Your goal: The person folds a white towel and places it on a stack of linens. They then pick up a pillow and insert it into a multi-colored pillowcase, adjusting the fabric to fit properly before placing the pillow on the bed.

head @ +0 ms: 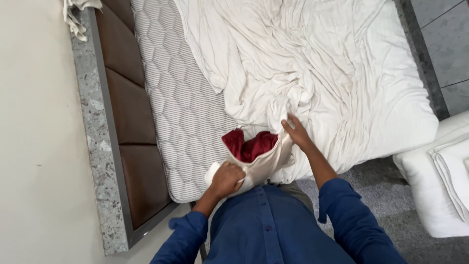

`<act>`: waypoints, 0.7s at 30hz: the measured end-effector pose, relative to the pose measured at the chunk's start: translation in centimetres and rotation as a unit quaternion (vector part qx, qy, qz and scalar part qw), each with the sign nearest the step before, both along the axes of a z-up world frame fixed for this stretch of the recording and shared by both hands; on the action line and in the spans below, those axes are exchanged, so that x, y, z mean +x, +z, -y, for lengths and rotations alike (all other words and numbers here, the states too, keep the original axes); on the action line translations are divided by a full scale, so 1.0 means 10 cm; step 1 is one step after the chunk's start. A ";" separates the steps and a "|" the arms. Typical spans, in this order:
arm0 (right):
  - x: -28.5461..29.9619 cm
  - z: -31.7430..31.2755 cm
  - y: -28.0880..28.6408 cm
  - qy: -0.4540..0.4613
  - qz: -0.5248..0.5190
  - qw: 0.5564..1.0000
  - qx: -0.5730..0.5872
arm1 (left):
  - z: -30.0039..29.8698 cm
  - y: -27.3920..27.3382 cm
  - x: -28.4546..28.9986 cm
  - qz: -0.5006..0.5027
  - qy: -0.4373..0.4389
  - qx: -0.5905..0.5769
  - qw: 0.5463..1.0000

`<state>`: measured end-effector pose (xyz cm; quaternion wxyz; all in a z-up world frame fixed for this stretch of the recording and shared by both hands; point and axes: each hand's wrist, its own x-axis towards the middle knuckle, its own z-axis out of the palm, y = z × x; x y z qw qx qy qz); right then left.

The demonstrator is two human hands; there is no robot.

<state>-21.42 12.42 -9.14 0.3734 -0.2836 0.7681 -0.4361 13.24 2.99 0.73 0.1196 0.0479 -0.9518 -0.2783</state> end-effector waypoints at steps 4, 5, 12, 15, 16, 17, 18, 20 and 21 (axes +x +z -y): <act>0.17 -0.26 0.00 0.011 0.137 0.990 0.017 | -0.03 0.02 0.16 -0.030 0.021 0.005 0.999; 0.27 -0.35 0.05 0.012 0.148 0.989 0.000 | -0.02 0.05 0.19 -0.038 0.049 -0.001 0.998; 0.20 -0.28 0.65 0.037 0.112 0.993 0.032 | 0.00 0.04 0.22 -0.042 0.048 -0.012 0.998; -0.01 -0.06 0.47 0.050 0.075 0.994 -0.059 | 0.00 0.03 0.16 -0.055 0.020 -0.022 0.998; -0.06 -0.04 0.42 0.050 0.075 0.994 -0.058 | 0.00 0.03 0.15 -0.054 0.020 -0.021 0.998; -0.11 -0.01 0.36 0.020 0.088 0.993 -0.071 | 0.00 0.03 0.15 -0.047 0.020 -0.019 0.999; -0.15 0.04 0.31 -0.009 0.102 0.991 -0.086 | 0.02 0.03 0.15 -0.039 0.021 -0.018 0.999; -0.25 0.14 0.32 -0.049 0.122 0.987 -0.091 | 0.03 0.04 0.17 -0.040 0.025 -0.015 0.999; -0.29 0.18 0.33 -0.091 0.142 0.981 -0.096 | 0.03 0.05 0.18 -0.042 0.026 -0.011 0.999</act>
